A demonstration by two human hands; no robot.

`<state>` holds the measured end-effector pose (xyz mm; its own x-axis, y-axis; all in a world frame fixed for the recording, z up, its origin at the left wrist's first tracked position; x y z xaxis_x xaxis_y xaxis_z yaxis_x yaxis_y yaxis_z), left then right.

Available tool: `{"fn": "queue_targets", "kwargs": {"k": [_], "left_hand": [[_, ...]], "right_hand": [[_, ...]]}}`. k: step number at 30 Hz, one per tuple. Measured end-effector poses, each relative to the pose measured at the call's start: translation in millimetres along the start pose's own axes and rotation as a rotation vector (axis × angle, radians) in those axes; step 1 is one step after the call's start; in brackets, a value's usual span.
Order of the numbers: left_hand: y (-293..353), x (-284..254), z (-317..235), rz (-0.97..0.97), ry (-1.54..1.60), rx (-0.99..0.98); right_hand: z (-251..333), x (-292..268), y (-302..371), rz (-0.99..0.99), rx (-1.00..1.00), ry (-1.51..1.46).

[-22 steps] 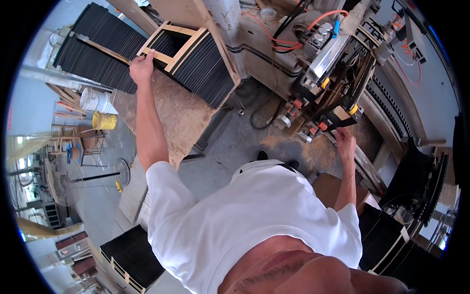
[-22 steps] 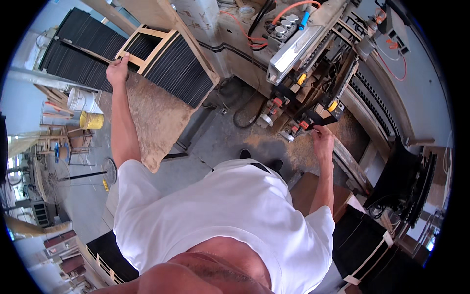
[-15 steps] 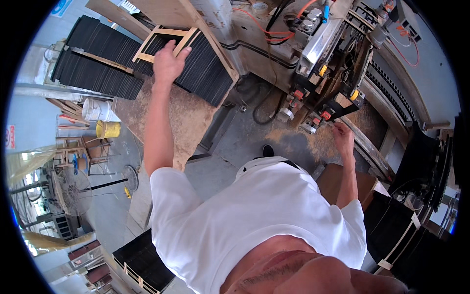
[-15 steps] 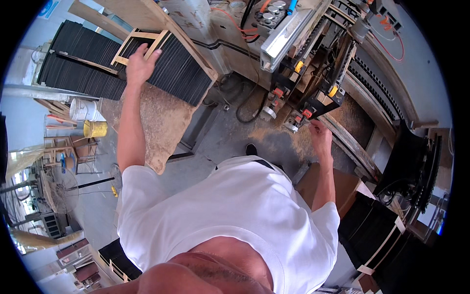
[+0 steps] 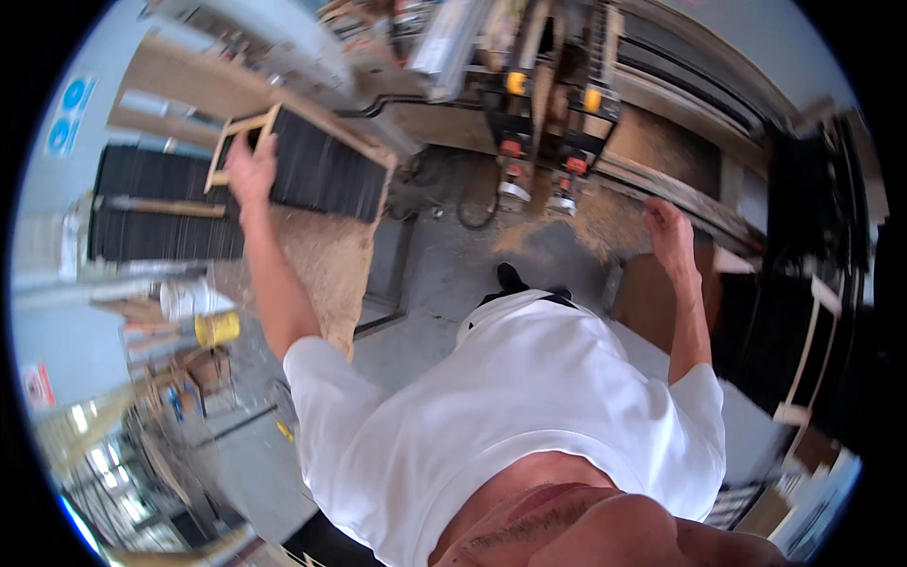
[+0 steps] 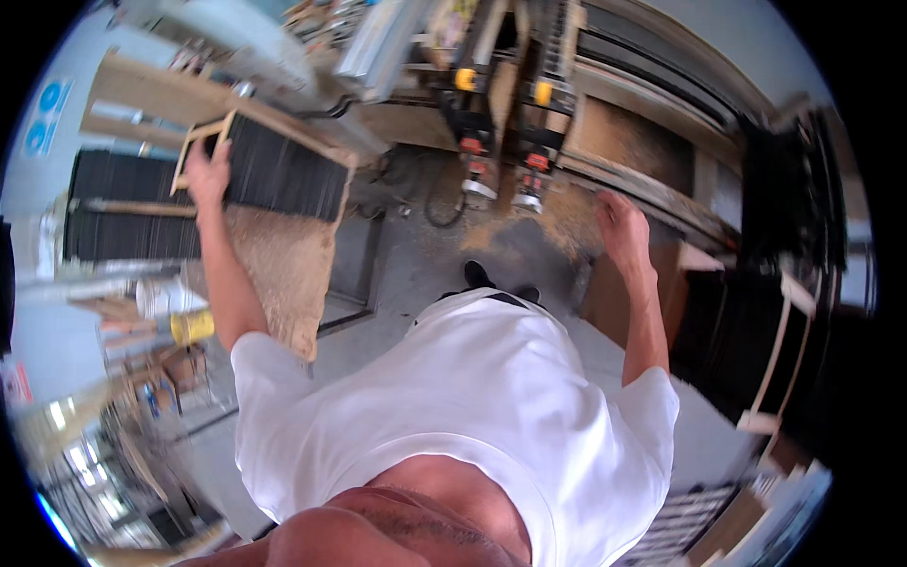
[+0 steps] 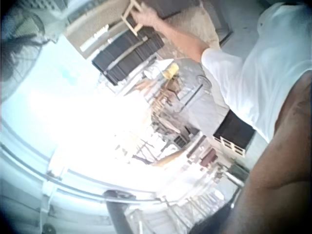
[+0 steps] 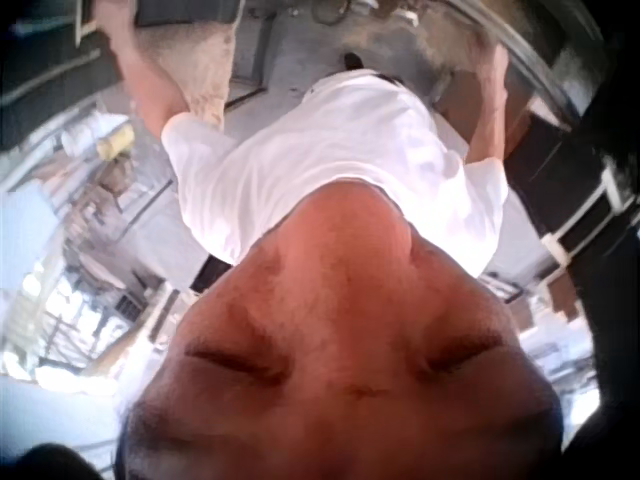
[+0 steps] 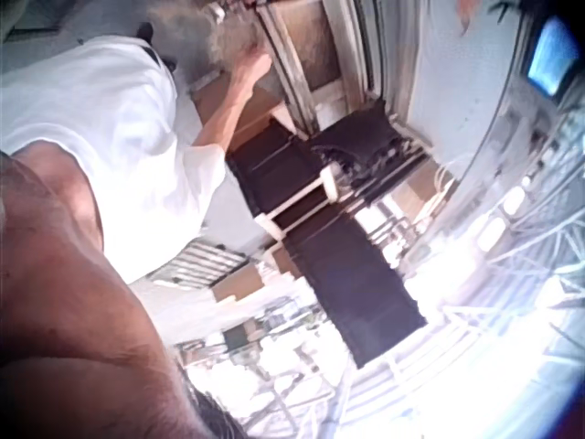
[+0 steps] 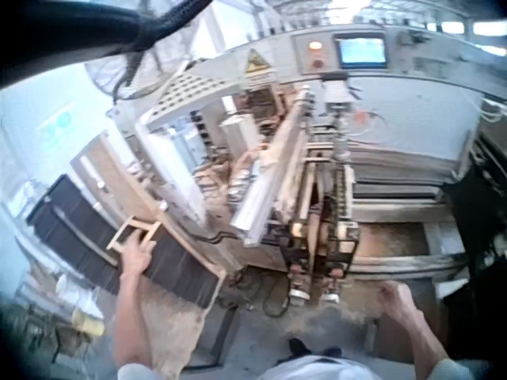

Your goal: The person repeatedly picks up small wooden frames from a stack, places them on a machine, and then moves them to a different stack. This process is repeated continuously throughout the video.

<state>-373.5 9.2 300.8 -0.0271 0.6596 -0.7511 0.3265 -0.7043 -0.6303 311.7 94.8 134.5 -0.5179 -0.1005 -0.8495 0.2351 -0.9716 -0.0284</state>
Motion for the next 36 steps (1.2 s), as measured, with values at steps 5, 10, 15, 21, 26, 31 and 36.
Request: {"fn": "queue_targets", "kwargs": {"k": [5, 10, 15, 21, 26, 31, 36], "left_hand": [[36.1, -6.8, -101.7, -0.386, 0.314, -0.129], [116.8, 80.1, -203.2, -0.084, 0.977, -0.158], [174.7, 165.3, -322.1, 0.398, 1.257, -0.332], [99.6, 276.9, -402.4, 0.616, 1.530, -0.441], [-1.7, 373.5, -439.3, 0.648, 1.689, -0.729], [-93.7, 483.1, -455.8, 0.728, 1.806, -0.998], [-150.7, 543.4, -483.3, 0.751, 2.016, -1.118]], "right_hand": [[14.6, -136.9, 56.6, -0.443, -0.141, 0.199], [-10.9, -236.6, 123.1, -0.663, 0.175, 0.670], [-61.0, -258.2, 173.1, -0.527, 0.583, 0.787], [-75.4, -247.3, 210.3, -0.643, 0.720, 0.563], [-54.1, -252.4, 190.4, -0.718, 0.751, 0.454], [-2.8, -259.9, 138.1, -0.800, 0.664, 0.435], [38.0, -246.3, 66.8, -0.715, 0.487, 0.474]]}}
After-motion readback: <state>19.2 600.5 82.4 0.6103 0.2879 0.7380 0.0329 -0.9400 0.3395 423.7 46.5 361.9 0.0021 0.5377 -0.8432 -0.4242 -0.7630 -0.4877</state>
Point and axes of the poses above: each hand's wrist, its own y-axis away from the middle knuckle, its own x-axis out of the palm, z = x × y, the point moved 3 cm from there along -y, towards the middle knuckle, and after that the axes turned 10 degrees about y, right-handed, at the moved point
